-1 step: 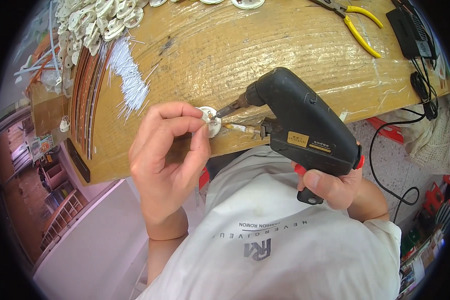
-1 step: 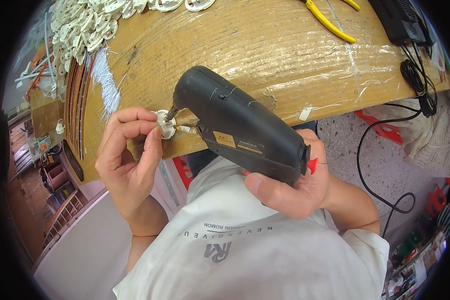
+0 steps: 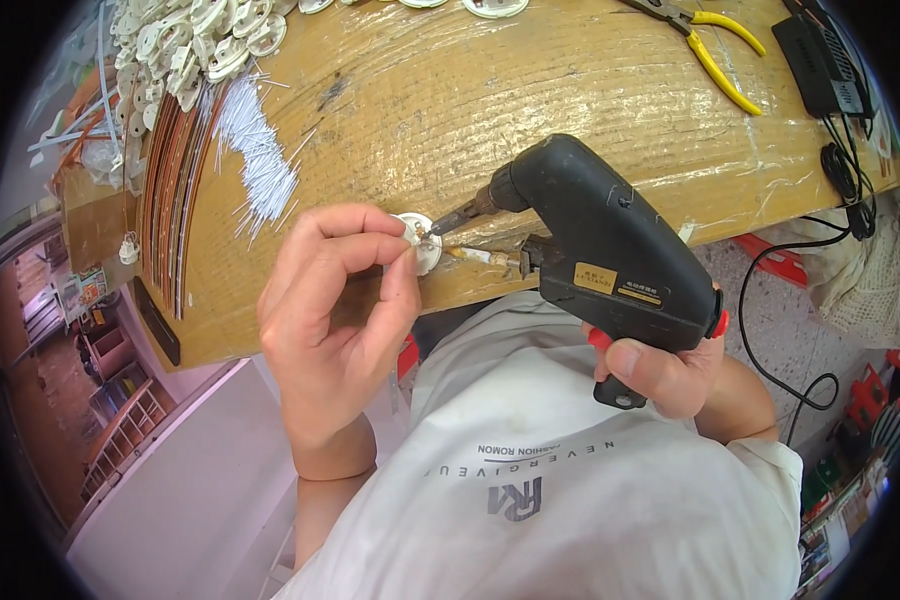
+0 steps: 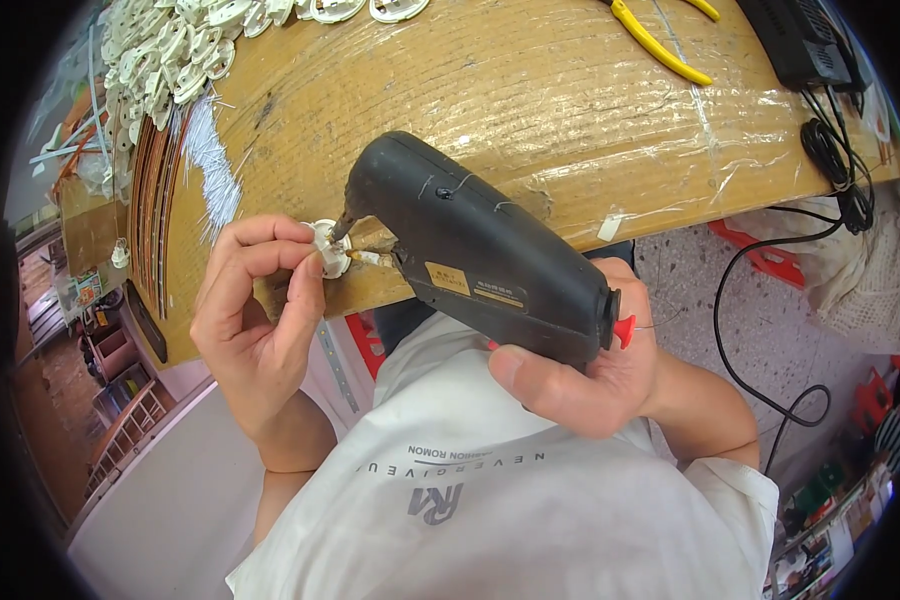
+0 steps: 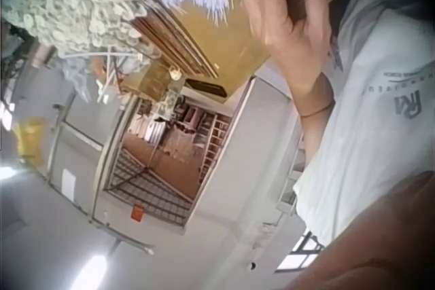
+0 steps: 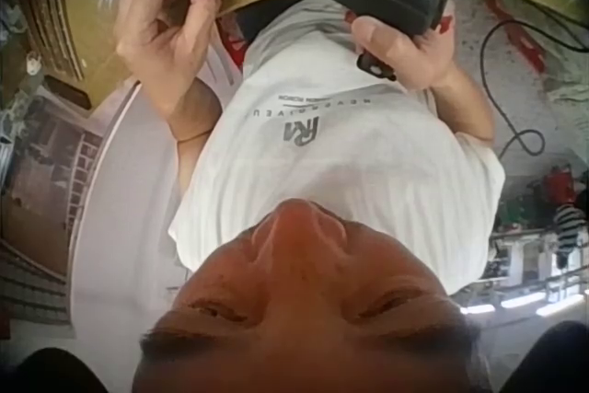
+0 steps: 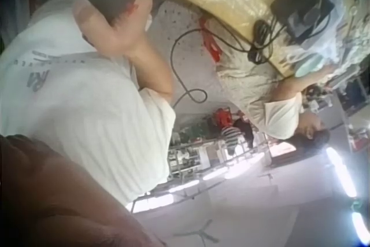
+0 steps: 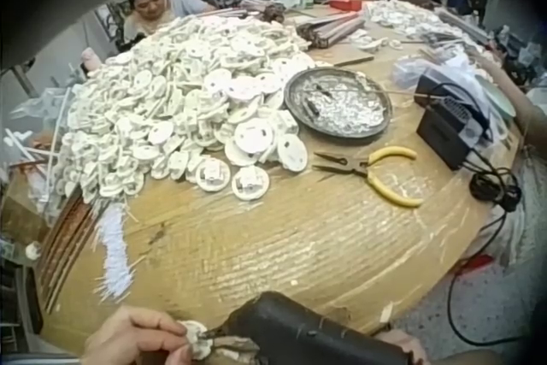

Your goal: Applying hot glue to small white plastic parts and attaching them to a central base.

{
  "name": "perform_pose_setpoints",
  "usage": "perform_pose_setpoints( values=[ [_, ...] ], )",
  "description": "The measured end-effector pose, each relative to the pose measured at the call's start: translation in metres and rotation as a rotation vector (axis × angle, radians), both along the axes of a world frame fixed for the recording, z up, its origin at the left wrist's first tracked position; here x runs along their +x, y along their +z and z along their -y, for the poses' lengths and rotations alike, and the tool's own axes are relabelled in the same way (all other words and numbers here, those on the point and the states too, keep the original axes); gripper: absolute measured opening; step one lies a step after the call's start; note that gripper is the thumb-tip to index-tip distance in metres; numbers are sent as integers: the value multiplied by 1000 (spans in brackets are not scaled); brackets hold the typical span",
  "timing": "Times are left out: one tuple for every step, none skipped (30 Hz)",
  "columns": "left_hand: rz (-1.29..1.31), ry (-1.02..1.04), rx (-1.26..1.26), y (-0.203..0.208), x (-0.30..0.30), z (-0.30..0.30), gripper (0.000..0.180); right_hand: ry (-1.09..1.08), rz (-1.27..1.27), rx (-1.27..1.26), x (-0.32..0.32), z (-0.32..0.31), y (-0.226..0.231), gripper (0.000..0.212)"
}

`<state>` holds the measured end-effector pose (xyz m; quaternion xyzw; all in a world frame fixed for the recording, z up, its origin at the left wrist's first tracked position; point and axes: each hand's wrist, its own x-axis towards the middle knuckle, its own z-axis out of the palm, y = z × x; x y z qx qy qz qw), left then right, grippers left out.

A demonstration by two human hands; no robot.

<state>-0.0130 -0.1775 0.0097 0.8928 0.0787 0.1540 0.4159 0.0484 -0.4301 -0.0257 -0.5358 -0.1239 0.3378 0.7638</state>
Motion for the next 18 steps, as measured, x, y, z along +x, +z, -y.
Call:
perform_pose_setpoints(
  values=[
    [-1, 0, 0, 0, 0, 0, 12, -1, -3, -5, 0, 0, 0, 13],
    [-7, 5, -16, -1, -1, 0, 12, -1, -3, -6, 0, 0, -1, 13],
    [-13, 11, -32, -1, -1, 1, 12, -4, 7, -2, 0, 0, -2, 13],
    [-14, 11, -32, -1, 0, 0, 12, -6, 16, 1, 0, 0, -2, 13],
    [-5, -10, 0, -1, 0, -1, 12, -6, 16, 1, 0, 1, -2, 13],
    [4, -30, 32, -1, 0, -2, 12, -1, 2, -8, 0, 1, -2, 14],
    [4, -30, 32, -1, 0, -2, 12, 4, -12, -17, 0, 2, -2, 14],
    [6, -28, 25, -1, 0, -2, 12, 4, -12, -17, 0, 2, -1, 14],
    [8, -25, 18, -1, 0, -2, 12, -4, -31, -18, 0, 1, 0, 15],
    [7, -25, 18, -1, 0, -2, 12, -12, -50, -20, 0, 1, 1, 16],
    [4, -23, 15, -1, 0, -1, 12, -11, -50, -21, 0, 1, 2, 16],
    [2, -21, 11, -1, 0, -1, 12, -27, -74, -27, -1, 2, 2, 17],
    [1, -21, 11, 0, 0, -2, 12, -43, -98, -34, -1, 2, 2, 19],
    [2, -31, 28, 0, 0, -2, 12, -43, -97, -33, -2, 3, 2, 19],
    [3, -41, 45, 0, 0, -3, 12, -41, -116, -33, -3, 5, 1, 21],
    [3, -42, 45, 0, 1, -3, 12, -39, -135, -33, -4, 6, 0, 23],
    [4, -38, 40, 0, 1, -3, 11, -39, -135, -32, -3, 5, 1, 23],
    [5, -35, 34, 0, 1, -3, 11, -47, -136, -25, -3, 4, 3, 25]
  ],
)
